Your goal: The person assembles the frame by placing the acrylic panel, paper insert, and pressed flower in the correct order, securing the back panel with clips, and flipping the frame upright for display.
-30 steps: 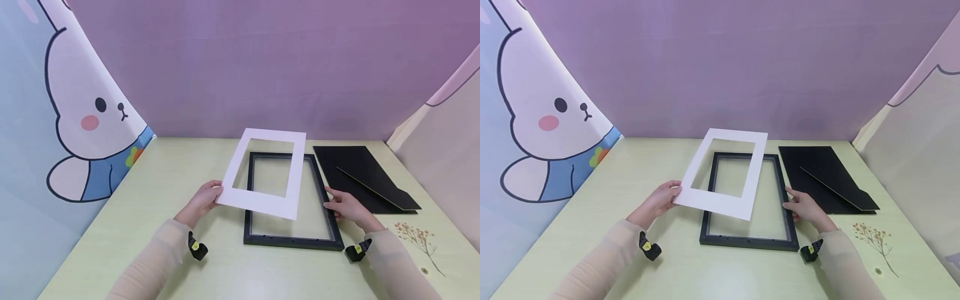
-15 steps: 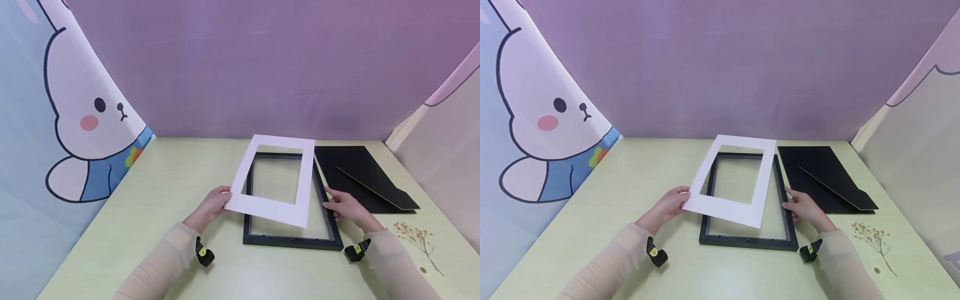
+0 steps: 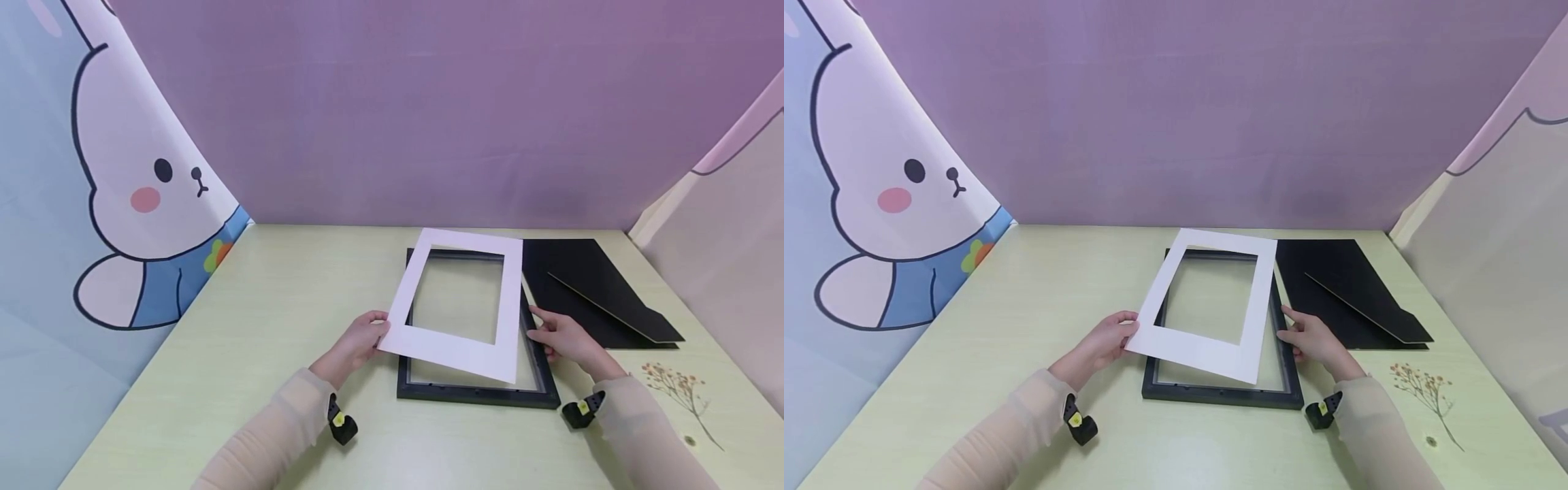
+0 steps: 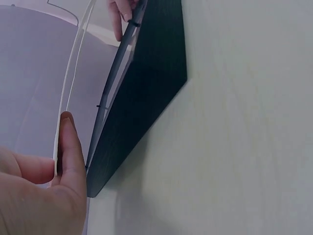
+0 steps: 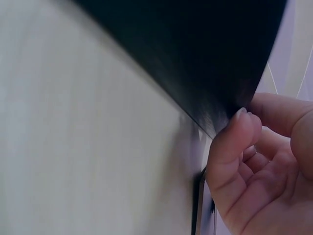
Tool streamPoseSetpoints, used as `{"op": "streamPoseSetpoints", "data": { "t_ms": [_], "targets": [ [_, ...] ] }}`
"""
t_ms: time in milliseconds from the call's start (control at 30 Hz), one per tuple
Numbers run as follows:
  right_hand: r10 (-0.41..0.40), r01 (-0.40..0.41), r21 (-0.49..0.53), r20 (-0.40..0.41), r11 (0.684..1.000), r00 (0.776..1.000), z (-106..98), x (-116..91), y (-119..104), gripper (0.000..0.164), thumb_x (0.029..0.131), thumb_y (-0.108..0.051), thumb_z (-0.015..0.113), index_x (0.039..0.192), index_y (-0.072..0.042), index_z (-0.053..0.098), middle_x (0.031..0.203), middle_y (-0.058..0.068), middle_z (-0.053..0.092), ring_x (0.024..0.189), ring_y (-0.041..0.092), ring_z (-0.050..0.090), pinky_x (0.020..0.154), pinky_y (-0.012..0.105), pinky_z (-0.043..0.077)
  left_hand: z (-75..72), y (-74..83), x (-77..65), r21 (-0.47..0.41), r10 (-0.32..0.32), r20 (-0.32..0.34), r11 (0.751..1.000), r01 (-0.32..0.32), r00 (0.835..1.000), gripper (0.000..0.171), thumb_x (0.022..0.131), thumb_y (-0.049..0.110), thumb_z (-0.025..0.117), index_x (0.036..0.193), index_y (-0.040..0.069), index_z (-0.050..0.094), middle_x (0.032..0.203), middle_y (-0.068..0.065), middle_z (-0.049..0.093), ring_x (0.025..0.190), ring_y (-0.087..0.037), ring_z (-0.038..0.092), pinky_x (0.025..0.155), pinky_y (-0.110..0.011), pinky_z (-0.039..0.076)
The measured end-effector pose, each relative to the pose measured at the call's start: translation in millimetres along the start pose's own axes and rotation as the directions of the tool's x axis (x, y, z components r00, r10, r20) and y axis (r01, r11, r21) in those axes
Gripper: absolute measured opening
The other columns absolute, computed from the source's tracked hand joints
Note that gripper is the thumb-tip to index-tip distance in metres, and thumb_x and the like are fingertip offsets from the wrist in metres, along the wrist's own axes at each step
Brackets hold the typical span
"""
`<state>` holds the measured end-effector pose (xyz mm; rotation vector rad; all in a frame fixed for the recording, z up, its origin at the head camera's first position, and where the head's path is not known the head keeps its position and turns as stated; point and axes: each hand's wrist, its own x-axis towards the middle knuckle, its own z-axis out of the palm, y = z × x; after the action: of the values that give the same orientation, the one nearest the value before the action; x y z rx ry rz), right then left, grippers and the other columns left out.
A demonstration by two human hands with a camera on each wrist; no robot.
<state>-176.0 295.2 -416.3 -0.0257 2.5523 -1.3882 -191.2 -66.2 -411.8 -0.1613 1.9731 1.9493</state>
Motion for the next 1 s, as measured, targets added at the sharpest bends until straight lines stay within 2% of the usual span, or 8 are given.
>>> {"op": "streamPoseSetpoints", "data": {
  "t_ms": [200,400,600,867,1000],
  "targets": [
    [-0.02,0.019,-0.012,-0.024,1.0,1.0,0,0,0,0.063,0.09,-0.008,0.057,0.141,0.007,0.024,0.072,0.005,0.045,0.052,0.015,0.042,0.045,0.028,0.043,5.4,-1.7,-1.5,-0.006,-0.01,0.02,1.0,0.01,1.0,0.022,0.094,0.003,0.043,0.115,-0.003,0.046,0.096,-0.016,0.057,0.07,-0.017,0.057,0.057,-0.026,0.049],
    [-0.083,0.078,-0.051,-0.102,0.996,0.991,-1,-3,-7,0.053,0.092,-0.01,0.055,0.138,0.006,0.035,0.064,0.007,0.047,0.048,0.018,0.044,0.043,0.029,0.04,11.1,-2.2,-1.7,-0.024,-0.004,0.03,1.0,0.005,1.0,0.022,0.093,0.001,0.043,0.114,-0.004,0.045,0.098,-0.018,0.055,0.073,-0.019,0.058,0.059,-0.028,0.052],
    [-0.115,0.112,-0.029,-0.137,0.993,0.984,-3,-5,-8,0.047,0.093,-0.011,0.054,0.135,0.003,0.042,0.061,0.007,0.045,0.049,0.017,0.045,0.044,0.029,0.042,15.8,-2.5,-1.2,-0.032,-0.006,0.022,0.999,0.006,1.0,0.022,0.093,0.001,0.043,0.114,-0.004,0.046,0.101,-0.02,0.055,0.074,-0.02,0.06,0.061,-0.029,0.053],
    [-0.099,0.108,0.067,-0.127,0.992,0.987,-4,-7,-8,0.045,0.095,-0.016,0.051,0.135,0.002,0.042,0.062,0.006,0.044,0.051,0.014,0.042,0.046,0.028,0.043,19.2,-4.5,0.6,-0.027,-0.011,0.021,1.0,0.012,1.0,0.021,0.093,0.001,0.042,0.114,-0.003,0.045,0.099,-0.019,0.056,0.07,-0.018,0.06,0.056,-0.027,0.052],
    [-0.079,0.087,0.07,-0.112,0.994,0.991,-4,-8,-8,0.049,0.095,-0.023,0.052,0.135,0.003,0.042,0.063,0.006,0.044,0.054,0.015,0.042,0.048,0.028,0.043,21.2,-5.5,0.0,-0.024,-0.015,0.035,1.0,0.015,0.999,0.021,0.094,0.002,0.042,0.114,-0.003,0.045,0.097,-0.018,0.057,0.069,-0.018,0.059,0.054,-0.026,0.051]
  ]
}}
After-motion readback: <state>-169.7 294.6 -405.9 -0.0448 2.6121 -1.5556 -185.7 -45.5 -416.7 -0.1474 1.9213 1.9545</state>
